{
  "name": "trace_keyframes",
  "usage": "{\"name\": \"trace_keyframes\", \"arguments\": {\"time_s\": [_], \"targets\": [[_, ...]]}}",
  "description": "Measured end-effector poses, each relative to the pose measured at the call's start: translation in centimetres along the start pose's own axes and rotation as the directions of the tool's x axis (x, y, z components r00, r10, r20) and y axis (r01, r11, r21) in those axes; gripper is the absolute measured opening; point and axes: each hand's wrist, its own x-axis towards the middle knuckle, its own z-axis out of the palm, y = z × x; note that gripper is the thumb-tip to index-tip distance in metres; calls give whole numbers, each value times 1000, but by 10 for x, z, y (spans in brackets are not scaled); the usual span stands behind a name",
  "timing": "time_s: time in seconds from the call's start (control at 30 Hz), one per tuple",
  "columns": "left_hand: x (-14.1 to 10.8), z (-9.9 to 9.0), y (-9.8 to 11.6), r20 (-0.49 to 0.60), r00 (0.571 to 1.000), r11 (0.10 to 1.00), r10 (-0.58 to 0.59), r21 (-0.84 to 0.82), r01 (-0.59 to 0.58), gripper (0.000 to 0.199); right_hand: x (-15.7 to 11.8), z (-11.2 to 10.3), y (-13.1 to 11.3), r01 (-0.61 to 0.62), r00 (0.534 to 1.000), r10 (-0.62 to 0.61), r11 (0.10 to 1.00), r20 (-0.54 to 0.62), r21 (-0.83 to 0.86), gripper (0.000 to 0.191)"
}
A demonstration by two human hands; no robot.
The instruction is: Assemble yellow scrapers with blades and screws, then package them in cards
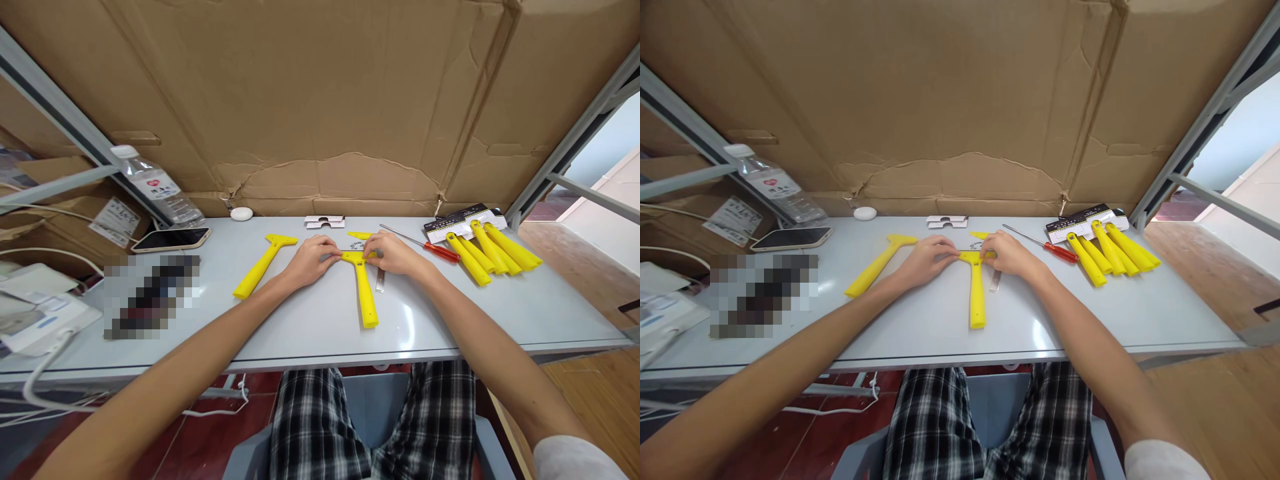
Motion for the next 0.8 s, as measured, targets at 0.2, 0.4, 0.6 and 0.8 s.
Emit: {"name": "trace_keyframes", "arguments": {"time_s": [0.2,0.4,0.6,0.8], "targets": [[0,0,-1,-7,1000,1000,3,-11,-3,19,0,1,-1,-14,1000,14,1000,-6,23,16],[0,-2,3,5,1000,1000,-14,20,14,22,-1,2,2,6,1000,-6,1000,-28,8,17],[0,-3,4,-4,999,999,-33,7,33,21,0,1,4,13,999,-13,1000,-48,-10,13],[1,-5,2,-21,998,998,-56,-8,56,19,2,6,1,-8,998,6,1000,-59,-29,13]]}}
